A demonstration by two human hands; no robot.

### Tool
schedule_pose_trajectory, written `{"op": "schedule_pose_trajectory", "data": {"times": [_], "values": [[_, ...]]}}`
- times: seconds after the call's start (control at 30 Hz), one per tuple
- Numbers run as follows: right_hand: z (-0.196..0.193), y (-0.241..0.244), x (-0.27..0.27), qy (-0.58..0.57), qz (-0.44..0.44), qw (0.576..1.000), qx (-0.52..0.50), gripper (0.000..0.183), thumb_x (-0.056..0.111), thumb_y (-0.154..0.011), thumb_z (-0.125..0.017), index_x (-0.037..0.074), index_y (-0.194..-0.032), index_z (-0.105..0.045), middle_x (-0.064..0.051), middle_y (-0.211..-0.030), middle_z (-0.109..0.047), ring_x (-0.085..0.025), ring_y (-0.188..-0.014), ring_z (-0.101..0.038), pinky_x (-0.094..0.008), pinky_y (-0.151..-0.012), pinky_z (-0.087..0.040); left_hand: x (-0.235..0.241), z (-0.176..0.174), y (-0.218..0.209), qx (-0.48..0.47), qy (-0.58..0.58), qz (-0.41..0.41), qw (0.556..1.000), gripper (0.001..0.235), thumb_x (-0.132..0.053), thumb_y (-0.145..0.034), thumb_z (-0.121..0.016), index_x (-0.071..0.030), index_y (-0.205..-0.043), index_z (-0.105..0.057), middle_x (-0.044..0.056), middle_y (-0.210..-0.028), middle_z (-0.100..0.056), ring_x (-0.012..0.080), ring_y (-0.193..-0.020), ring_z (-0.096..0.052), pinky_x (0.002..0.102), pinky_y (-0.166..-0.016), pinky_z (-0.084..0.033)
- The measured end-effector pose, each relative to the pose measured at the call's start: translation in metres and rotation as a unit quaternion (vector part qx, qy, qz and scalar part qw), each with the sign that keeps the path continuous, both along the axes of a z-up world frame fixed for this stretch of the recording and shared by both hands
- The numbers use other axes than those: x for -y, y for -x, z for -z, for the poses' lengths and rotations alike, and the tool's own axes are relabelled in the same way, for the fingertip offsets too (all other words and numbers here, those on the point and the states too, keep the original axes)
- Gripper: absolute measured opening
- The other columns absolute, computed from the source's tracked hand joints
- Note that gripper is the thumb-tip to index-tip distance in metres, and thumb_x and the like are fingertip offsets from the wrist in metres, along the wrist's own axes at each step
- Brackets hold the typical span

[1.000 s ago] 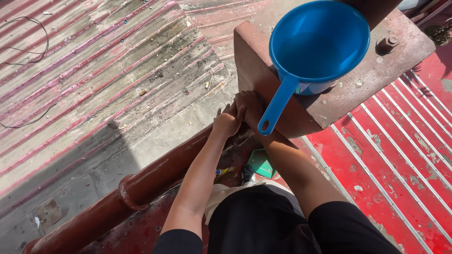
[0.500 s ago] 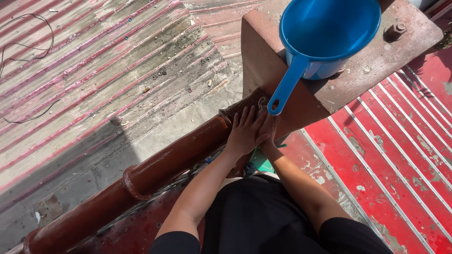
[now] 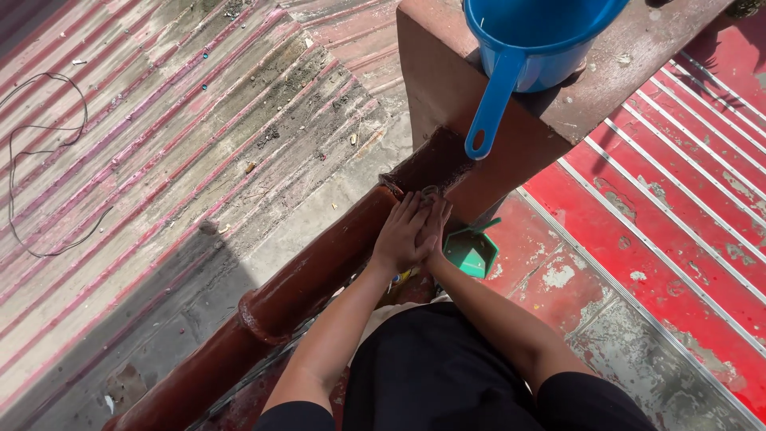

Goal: Cleaning an outdoor staircase railing with a cloth and a container of water.

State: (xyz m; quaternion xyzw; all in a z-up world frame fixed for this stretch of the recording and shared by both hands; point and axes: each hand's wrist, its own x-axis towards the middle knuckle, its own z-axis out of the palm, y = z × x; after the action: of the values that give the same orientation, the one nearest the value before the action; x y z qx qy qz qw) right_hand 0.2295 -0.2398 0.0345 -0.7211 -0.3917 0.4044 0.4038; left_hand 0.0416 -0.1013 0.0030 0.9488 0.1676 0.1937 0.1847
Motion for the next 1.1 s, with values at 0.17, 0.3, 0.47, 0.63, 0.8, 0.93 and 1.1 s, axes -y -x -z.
{"op": "schedule_pose_trajectory", "data": {"times": [0.17, 0.3, 0.47, 0.63, 0.8, 0.93, 1.1], "values": [[0.001, 0.026, 0.044, -0.003, 0.073, 0.994, -0.083, 0.045, 0.050, -0.102, -0.054, 0.011, -0.123, -0.064, -0.008, -0.119, -0.061, -0.020, -0.110, -0.058, -0.036, -0.102, -0.039, -0.006, -0.002, 0.023, 0.054, -0.004, 0.051, 0.997, 0.062, -0.050, -0.094, -0.055, -0.009, -0.140, -0.056, 0.024, -0.156, -0.045, 0.0426, -0.145, -0.043, 0.051, -0.117, -0.039], [0.001, 0.046, 0.064, -0.013, 0.122, 0.982, -0.145, 0.045, 0.048, -0.103, -0.054, 0.010, -0.124, -0.063, -0.009, -0.120, -0.061, -0.021, -0.110, -0.059, -0.037, -0.102, -0.041, -0.014, -0.015, 0.035, 0.001, 0.036, 0.057, 0.998, 0.062, -0.052, -0.099, -0.052, -0.011, -0.145, -0.051, 0.022, -0.157, -0.044, 0.0446, -0.147, -0.039, 0.058, -0.117, -0.037], [-0.004, 0.050, 0.080, -0.032, 0.166, 0.962, -0.212, 0.044, 0.046, -0.104, -0.053, 0.008, -0.125, -0.063, -0.010, -0.120, -0.062, -0.023, -0.110, -0.060, -0.039, -0.101, -0.042, -0.018, -0.016, 0.012, -0.097, 0.004, 0.064, 0.993, 0.061, -0.059, -0.099, -0.046, -0.018, -0.144, -0.054, 0.013, -0.161, -0.044, 0.0349, -0.155, -0.029, 0.057, -0.125, -0.024], [-0.012, 0.031, 0.093, -0.051, 0.190, 0.940, -0.279, 0.043, 0.044, -0.105, -0.053, 0.007, -0.126, -0.062, -0.012, -0.121, -0.062, -0.024, -0.109, -0.061, -0.040, -0.100, -0.044, -0.021, -0.016, -0.023, -0.180, 0.017, 0.072, 0.981, 0.064, -0.058, -0.100, -0.041, -0.024, -0.154, -0.045, 0.009, -0.164, -0.039, 0.0323, -0.158, -0.021, 0.056, -0.128, -0.016], [0.002, -0.003, 0.098, -0.053, 0.196, 0.914, -0.351, 0.043, 0.041, -0.106, -0.052, 0.005, -0.127, -0.061, -0.013, -0.122, -0.062, -0.026, -0.109, -0.062, -0.041, -0.099, -0.046, -0.022, -0.005, -0.052, -0.118, -0.036, 0.065, 0.990, 0.061, -0.054, -0.103, -0.044, -0.026, -0.157, -0.043, 0.007, -0.156, -0.051, 0.0335, -0.154, -0.033, 0.058, -0.125, -0.023], [-0.001, -0.012, 0.056, -0.046, 0.196, 0.885, -0.420, 0.042, 0.040, -0.107, -0.052, 0.004, -0.127, -0.060, -0.014, -0.122, -0.062, -0.027, -0.108, -0.063, -0.042, -0.098, -0.047, -0.014, -0.020, -0.078, -0.129, -0.007, 0.050, 0.990, 0.063, -0.060, -0.104, -0.041, -0.030, -0.160, -0.038, 0.008, -0.159, -0.048, 0.0360, -0.154, -0.032, 0.060, -0.124, -0.024], [-0.011, 0.001, -0.045, -0.035, 0.205, 0.852, -0.481, 0.042, 0.037, -0.108, -0.051, 0.002, -0.128, -0.060, -0.016, -0.123, -0.063, -0.028, -0.108, -0.064, -0.043, -0.097, -0.049, -0.003, -0.047, -0.099, -0.088, 0.119, -0.042, 0.988, 0.064, -0.065, -0.103, -0.040, -0.021, -0.147, -0.057, 0.010, -0.148, -0.058, 0.0348, -0.151, -0.037, 0.057, -0.121, -0.031]]}}
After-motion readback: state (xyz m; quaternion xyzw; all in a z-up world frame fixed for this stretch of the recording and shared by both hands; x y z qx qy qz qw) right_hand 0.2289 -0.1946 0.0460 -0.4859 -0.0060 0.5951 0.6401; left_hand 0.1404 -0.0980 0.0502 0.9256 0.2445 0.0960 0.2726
